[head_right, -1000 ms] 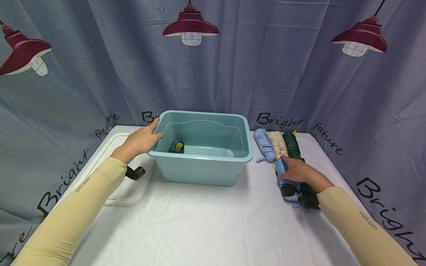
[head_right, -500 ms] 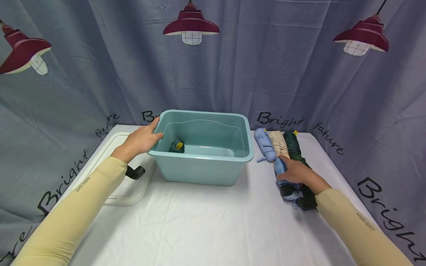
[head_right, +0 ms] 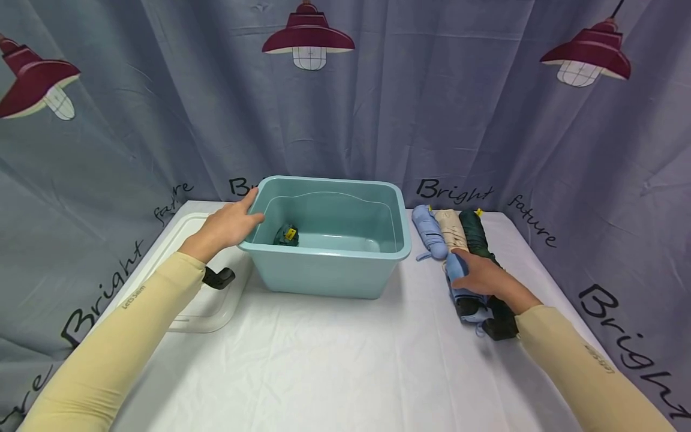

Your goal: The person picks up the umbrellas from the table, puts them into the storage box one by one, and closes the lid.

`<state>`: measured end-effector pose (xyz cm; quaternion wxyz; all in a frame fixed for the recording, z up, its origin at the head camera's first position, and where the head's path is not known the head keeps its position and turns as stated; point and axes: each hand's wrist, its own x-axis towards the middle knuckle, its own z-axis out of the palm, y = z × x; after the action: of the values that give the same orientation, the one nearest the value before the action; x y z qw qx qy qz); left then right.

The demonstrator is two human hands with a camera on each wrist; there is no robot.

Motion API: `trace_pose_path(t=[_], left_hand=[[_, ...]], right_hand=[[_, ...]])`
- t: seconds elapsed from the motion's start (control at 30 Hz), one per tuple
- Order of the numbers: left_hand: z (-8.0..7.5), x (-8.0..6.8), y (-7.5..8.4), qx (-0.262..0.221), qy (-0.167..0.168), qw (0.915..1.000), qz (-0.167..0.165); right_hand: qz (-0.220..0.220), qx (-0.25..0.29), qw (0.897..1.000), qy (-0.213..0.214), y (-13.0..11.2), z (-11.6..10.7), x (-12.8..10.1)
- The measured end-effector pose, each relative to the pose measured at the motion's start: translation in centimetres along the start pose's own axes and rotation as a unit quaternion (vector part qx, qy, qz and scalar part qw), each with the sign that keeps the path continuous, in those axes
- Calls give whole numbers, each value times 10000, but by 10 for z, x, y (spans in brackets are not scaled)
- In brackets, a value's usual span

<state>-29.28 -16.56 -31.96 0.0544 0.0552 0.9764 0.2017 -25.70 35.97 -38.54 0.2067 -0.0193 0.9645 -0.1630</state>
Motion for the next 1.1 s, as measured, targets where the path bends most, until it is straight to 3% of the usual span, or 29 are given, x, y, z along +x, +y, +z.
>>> trace_pose_path(t=[0.6,1.1], left_hand=[[-1,1,0,16,-23,10000,-23],[0,1,-2,-70,-5,10000,-1]], right_hand=[[-574,125,9975,398,-23,-21,-18],[-903,-132,9924,823,-55,-57,-26]])
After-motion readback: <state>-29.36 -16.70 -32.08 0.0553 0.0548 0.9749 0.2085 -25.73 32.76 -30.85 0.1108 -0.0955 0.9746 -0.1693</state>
